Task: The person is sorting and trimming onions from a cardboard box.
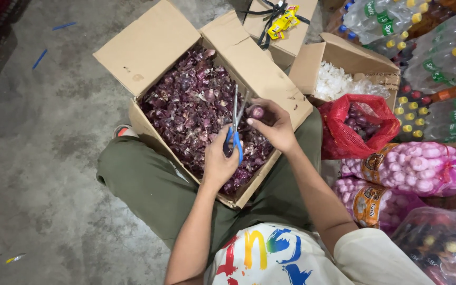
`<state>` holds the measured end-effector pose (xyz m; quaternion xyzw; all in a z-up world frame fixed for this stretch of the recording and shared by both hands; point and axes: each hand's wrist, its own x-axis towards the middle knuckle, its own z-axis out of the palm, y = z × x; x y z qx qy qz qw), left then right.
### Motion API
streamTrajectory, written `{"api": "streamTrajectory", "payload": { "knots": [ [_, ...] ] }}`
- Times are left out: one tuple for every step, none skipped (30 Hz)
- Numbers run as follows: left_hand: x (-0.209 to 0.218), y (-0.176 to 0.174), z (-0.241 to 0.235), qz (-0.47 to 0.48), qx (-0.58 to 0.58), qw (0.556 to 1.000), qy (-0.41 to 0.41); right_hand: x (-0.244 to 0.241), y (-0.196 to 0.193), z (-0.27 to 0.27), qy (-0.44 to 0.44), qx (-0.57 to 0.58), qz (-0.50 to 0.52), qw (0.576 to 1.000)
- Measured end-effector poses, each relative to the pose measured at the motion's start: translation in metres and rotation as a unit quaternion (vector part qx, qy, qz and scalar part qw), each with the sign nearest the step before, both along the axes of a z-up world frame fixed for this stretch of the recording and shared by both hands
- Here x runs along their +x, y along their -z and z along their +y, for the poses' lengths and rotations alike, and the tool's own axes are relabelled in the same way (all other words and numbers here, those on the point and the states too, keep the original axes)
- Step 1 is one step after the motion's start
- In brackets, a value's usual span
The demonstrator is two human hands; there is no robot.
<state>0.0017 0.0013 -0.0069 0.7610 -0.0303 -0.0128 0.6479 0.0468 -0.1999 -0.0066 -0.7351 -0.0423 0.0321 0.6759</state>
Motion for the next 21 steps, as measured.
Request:
{"api": "streamTrajectory", "payload": {
  "knots": [
    [0.000, -0.002, 0.001, 0.000, 0.000, 1.000, 0.000, 0.001, 0.003, -0.002, 0.000, 0.000, 0.000, 1.000],
    [-0.001, -0.004, 0.001, -0.039, 0.010, 0.999, 0.002, 0.002, 0.006, -0.004, 0.001, 0.033, -0.008, 0.999],
    [-0.002, -0.005, 0.002, -0.078, 0.019, 0.997, 0.004, 0.003, 0.008, -0.007, 0.002, 0.067, -0.016, 0.998],
    [-0.001, -0.007, 0.002, -0.078, 0.019, 0.997, 0.004, 0.004, 0.009, -0.010, 0.002, 0.067, -0.016, 0.998],
    [-0.001, -0.009, 0.003, -0.071, 0.065, 0.995, 0.016, 0.004, 0.010, -0.013, 0.004, 0.082, 0.010, 0.997],
    [-0.001, -0.010, 0.003, -0.065, 0.110, 0.991, 0.029, 0.005, 0.010, -0.017, 0.006, 0.098, 0.035, 0.995],
    [-0.002, -0.010, 0.003, -0.065, 0.110, 0.991, 0.030, 0.005, 0.011, -0.019, 0.007, 0.099, 0.035, 0.994],
    [-0.002, -0.010, 0.002, -0.086, 0.114, 0.989, 0.038, 0.004, 0.012, -0.021, -0.003, 0.064, 0.007, 0.998],
    [-0.002, -0.010, 0.002, -0.106, 0.117, 0.986, 0.046, 0.004, 0.013, -0.023, -0.013, 0.029, -0.022, 0.999],
    [-0.002, -0.009, 0.002, -0.107, 0.118, 0.986, 0.046, 0.004, 0.013, -0.024, -0.012, 0.029, -0.022, 0.999],
    [-0.002, -0.008, 0.002, -0.113, 0.121, 0.985, 0.050, 0.003, 0.014, -0.026, -0.031, 0.030, -0.020, 0.999],
    [-0.003, -0.007, 0.002, -0.118, 0.124, 0.984, 0.053, 0.002, 0.015, -0.027, -0.051, 0.032, -0.018, 0.998],
    [-0.003, -0.007, 0.001, -0.118, 0.125, 0.984, 0.054, 0.001, 0.020, -0.029, -0.050, 0.032, -0.018, 0.998],
    [-0.003, -0.007, 0.001, -0.118, 0.125, 0.983, 0.056, 0.001, 0.025, -0.031, -0.056, 0.048, 0.014, 0.997],
    [-0.003, -0.007, 0.001, -0.118, 0.126, 0.983, 0.058, 0.001, 0.030, -0.033, -0.062, 0.063, 0.046, 0.995],
    [-0.003, -0.006, 0.001, -0.118, 0.126, 0.983, 0.058, 0.001, 0.031, -0.033, -0.063, 0.063, 0.046, 0.995],
    [-0.003, -0.005, 0.001, -0.117, 0.128, 0.983, 0.058, 0.000, 0.032, -0.034, -0.070, 0.041, 0.053, 0.995],
    [-0.003, -0.004, 0.001, -0.116, 0.130, 0.983, 0.059, 0.000, 0.034, -0.034, -0.077, 0.018, 0.060, 0.995],
    [-0.003, -0.002, 0.001, -0.116, 0.130, 0.983, 0.059, 0.000, 0.030, -0.033, -0.077, 0.019, 0.060, 0.995],
    [-0.003, -0.001, 0.001, -0.108, 0.132, 0.983, 0.066, -0.001, 0.026, -0.032, -0.098, 0.006, 0.032, 0.995],
    [-0.003, 0.001, 0.001, -0.099, 0.134, 0.983, 0.073, -0.001, 0.022, -0.032, -0.119, -0.006, 0.003, 0.993]
  ]
}}
